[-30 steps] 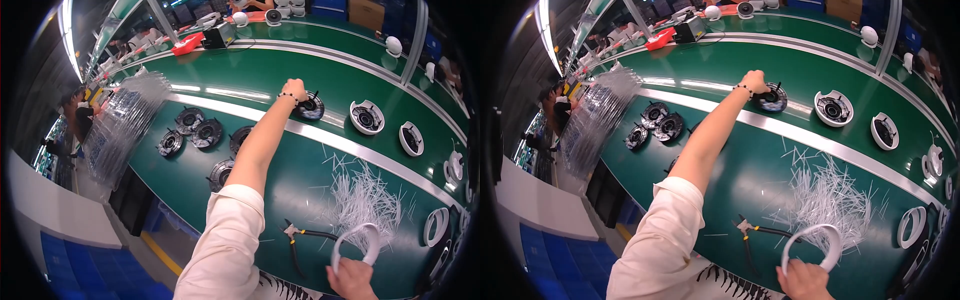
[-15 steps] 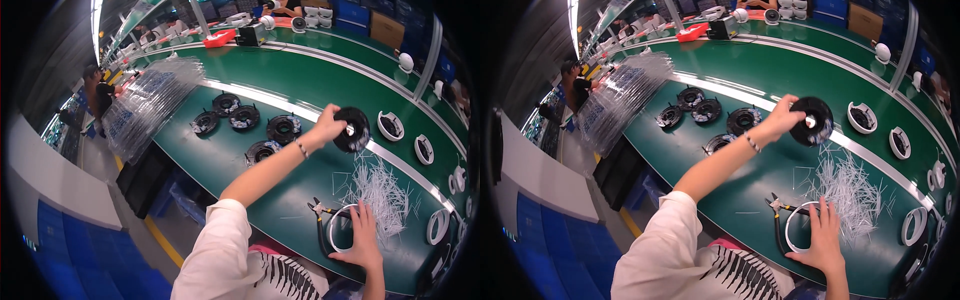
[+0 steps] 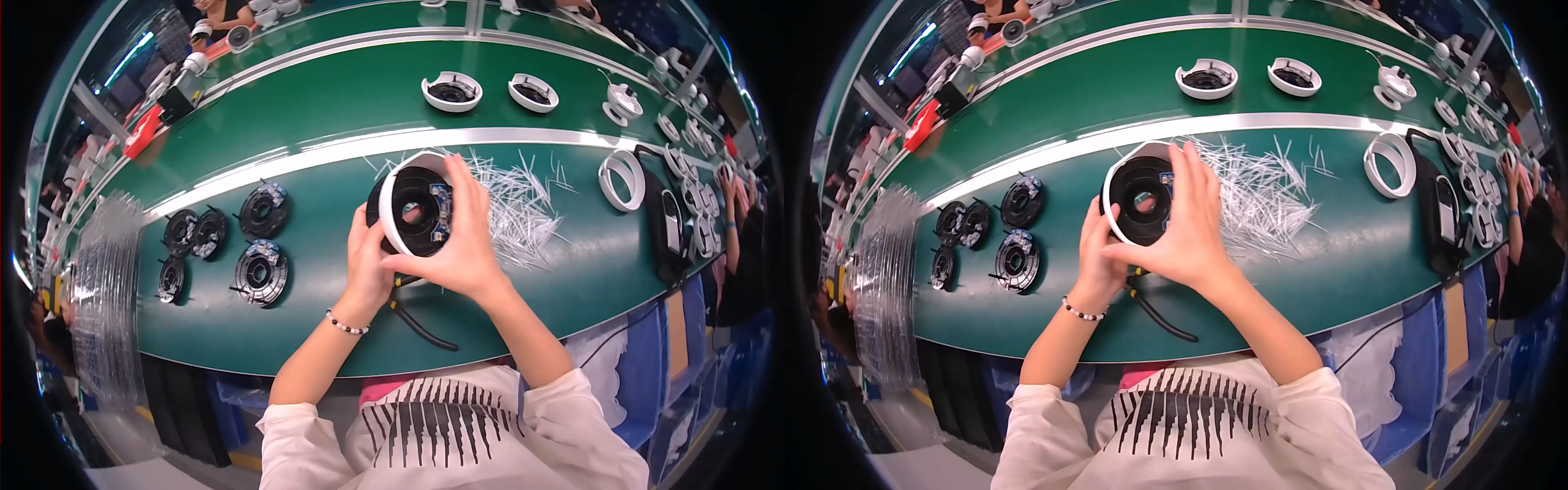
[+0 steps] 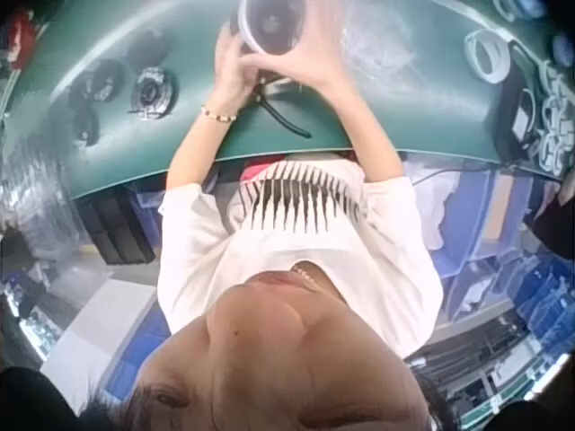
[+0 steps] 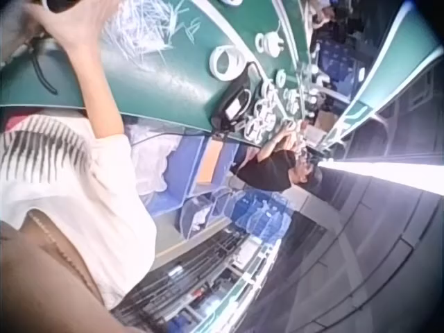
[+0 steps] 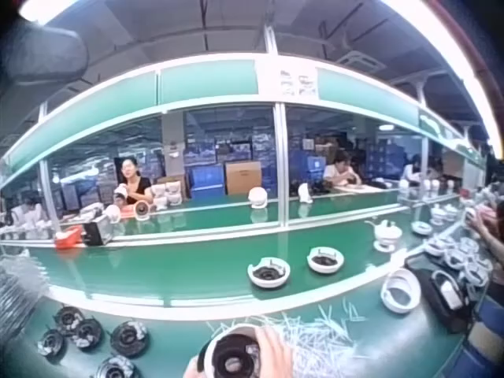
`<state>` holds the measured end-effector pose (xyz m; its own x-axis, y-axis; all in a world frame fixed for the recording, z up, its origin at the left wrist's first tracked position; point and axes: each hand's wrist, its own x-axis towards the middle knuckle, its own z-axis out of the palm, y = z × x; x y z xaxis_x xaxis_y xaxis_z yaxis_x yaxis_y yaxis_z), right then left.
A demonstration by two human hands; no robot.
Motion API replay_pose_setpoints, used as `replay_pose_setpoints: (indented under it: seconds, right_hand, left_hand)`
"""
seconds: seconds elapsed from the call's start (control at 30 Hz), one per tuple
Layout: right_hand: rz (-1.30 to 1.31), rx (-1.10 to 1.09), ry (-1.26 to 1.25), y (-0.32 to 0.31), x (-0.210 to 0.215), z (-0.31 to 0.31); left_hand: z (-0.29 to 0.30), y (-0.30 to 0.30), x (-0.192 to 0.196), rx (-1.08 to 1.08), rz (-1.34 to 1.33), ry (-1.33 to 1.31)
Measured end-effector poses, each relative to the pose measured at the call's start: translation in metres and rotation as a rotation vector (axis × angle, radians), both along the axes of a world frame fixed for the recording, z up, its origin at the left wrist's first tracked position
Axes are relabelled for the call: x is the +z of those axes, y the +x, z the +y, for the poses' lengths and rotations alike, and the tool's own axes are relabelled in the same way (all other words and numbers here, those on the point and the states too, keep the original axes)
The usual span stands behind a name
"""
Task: Assemble components of security cameras on an industrial production line.
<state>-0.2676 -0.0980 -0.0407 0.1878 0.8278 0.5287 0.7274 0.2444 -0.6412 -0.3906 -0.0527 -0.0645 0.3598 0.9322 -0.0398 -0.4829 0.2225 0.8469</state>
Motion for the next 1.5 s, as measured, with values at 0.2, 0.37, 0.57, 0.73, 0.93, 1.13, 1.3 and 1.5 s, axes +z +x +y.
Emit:
replay_pose_setpoints:
  seconds: [0.2,0.37,0.57,0.73,0.93,1.13,1.3,1.5]
  right_hand:
    - [0.025,0.085,-0.058,0.007,-0.011,-0.009]
    - [-0.052,0.202,-0.099,-0.004,0.0,-0.015]
    - [-0.004,0.331,-0.123,0.002,0.002,-0.015]
    - [-0.021,0.298,-0.064,0.002,0.002,-0.015]
    - [0.01,0.318,-0.034,0.003,0.008,-0.014]
    - [0.555,0.47,-0.01,0.012,0.006,-0.006]
    - [0.352,0.256,-0.094,-0.002,-0.003,-0.011]
    - [0.1,0.155,0.008,-0.012,0.008,-0.015]
  left_hand:
    - [0.0,-0.016,0.009,-0.423,-0.465,-0.292]
    - [0.007,-0.024,0.003,-0.58,-0.452,-0.382]
    - [0.009,-0.023,-0.005,-0.397,-0.459,-0.301]
    - [-0.001,-0.018,-0.003,-0.277,-0.429,-0.152]
    - [-0.002,-0.02,-0.003,-0.257,-0.48,-0.083]
    - [0.003,-0.023,0.0,-0.154,-0.467,-0.162]
    - [-0.003,-0.017,0.002,-0.308,-0.615,-0.061]
    - [-0.002,-0.026,0.001,-0.368,-0.398,-0.034]
